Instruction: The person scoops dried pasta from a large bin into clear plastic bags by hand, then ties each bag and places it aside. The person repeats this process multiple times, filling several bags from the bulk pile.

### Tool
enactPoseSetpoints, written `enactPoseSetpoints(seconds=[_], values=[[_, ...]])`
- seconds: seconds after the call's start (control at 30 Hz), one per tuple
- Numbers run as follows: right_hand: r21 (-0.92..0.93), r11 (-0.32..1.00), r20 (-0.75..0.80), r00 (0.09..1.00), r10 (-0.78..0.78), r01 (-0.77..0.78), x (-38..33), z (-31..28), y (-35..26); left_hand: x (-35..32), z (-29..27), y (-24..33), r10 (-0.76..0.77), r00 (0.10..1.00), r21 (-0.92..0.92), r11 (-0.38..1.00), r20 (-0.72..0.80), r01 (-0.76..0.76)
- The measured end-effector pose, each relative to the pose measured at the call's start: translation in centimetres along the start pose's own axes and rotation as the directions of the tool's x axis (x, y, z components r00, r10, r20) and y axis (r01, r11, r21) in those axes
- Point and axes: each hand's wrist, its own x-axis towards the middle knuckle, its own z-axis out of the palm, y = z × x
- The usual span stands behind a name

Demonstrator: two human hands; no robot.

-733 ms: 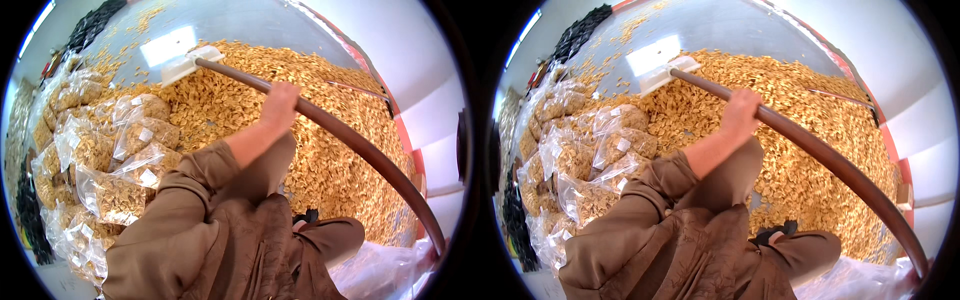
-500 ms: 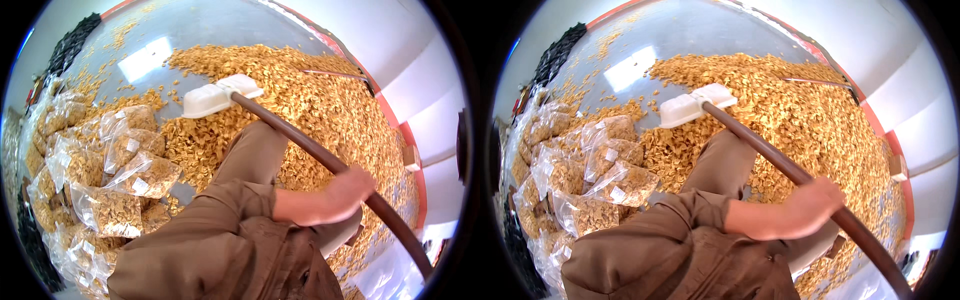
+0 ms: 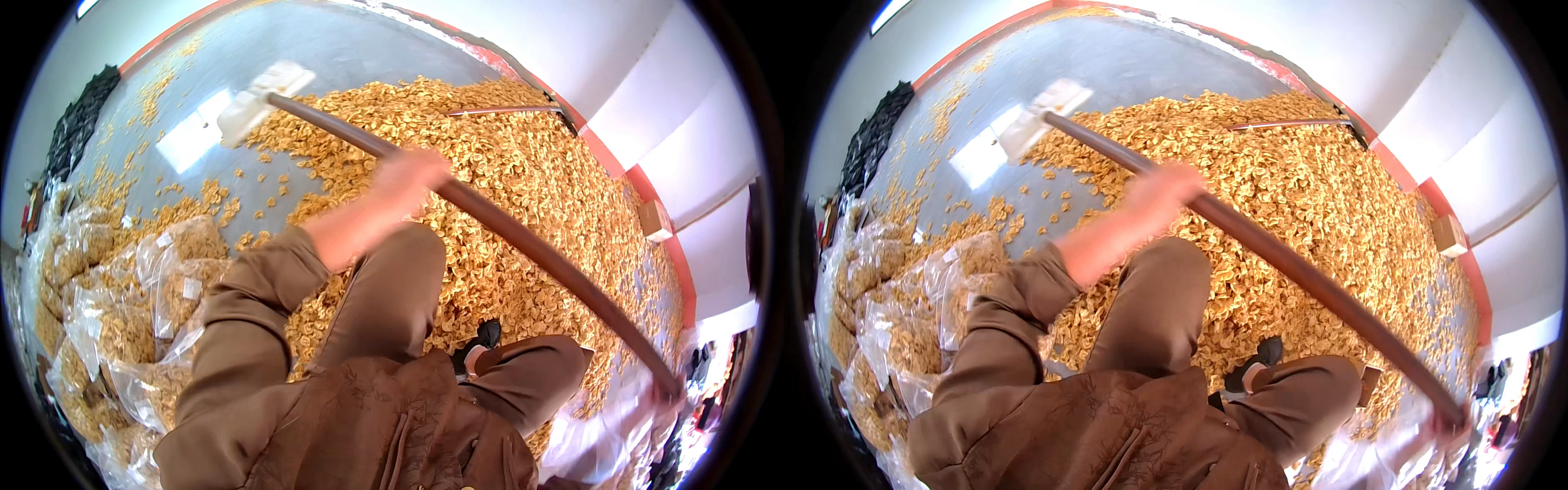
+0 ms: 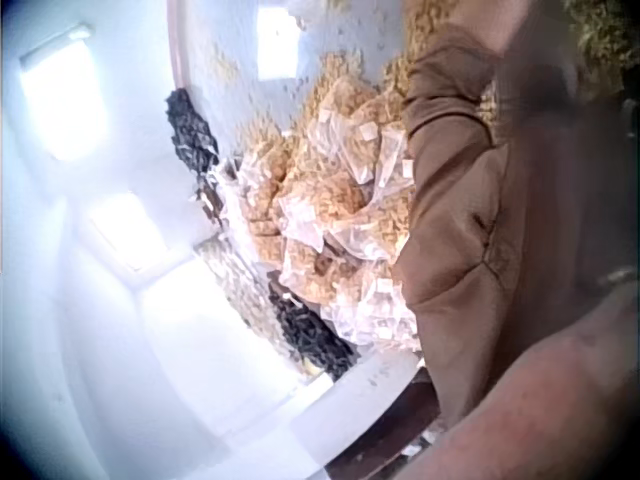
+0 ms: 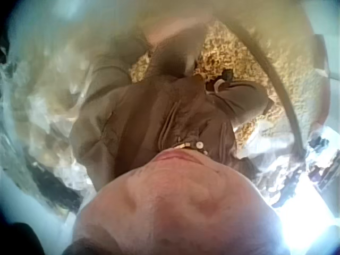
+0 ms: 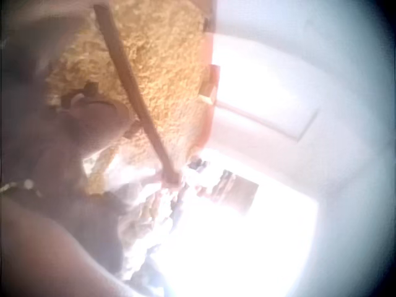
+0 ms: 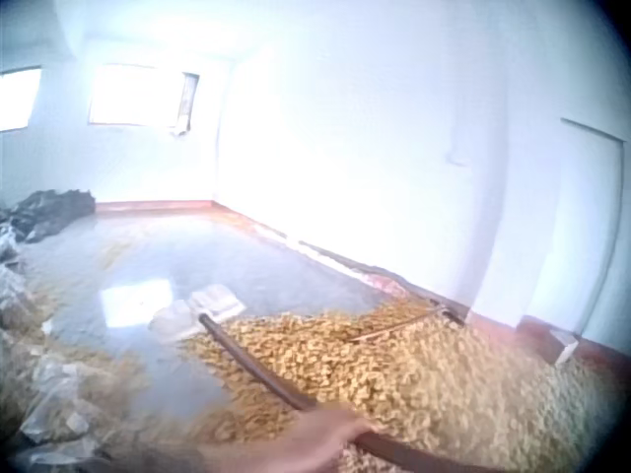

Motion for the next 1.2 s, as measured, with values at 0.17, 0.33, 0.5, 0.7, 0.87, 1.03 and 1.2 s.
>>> enactPoseSetpoints(seconds=[0.17,0.33,0.5,0.7,0.87,1.03,1.2], values=[[0.069,0.943,0.138,0.939,0.314,-0.325,-3.1,22.4,17.4,-0.6,-5.8,-23.0,-0.335,0.911,0.430,0.804,-0.242,0.410],[0.018,0.924,0.151,0.914,0.376,-0.383,-2.8,22.7,17.4,1.0,-5.5,-29.3,-0.350,0.937,0.461,0.831,-0.002,0.311],[-0.099,0.923,0.292,0.876,0.385,-0.372,5.4,7.3,2.0,7.0,1.2,-12.3,-0.525,0.774,0.216,0.851,0.354,0.478],[-0.530,0.822,-0.237,0.894,-0.381,0.209,-0.4,-3.0,-14.0,4.6,8.5,10.3,-0.208,0.867,-0.129,0.947,0.453,0.294],[-0.650,0.735,-0.354,0.779,-0.518,0.193,-9.3,-1.8,-15.5,0.6,8.7,24.9,0.177,0.914,-0.285,0.956,0.366,-0.071],[-0.681,0.710,-0.406,0.715,-0.569,0.179,-14.0,-2.0,-16.6,-2.3,9.3,32.0,0.561,0.789,-0.413,0.799,0.253,-0.436],[-0.713,0.673,-0.413,0.658,-0.630,0.196,-16.8,-2.5,-17.9,0.7,12.6,23.3,0.503,0.814,-0.346,0.848,0.289,-0.402]])
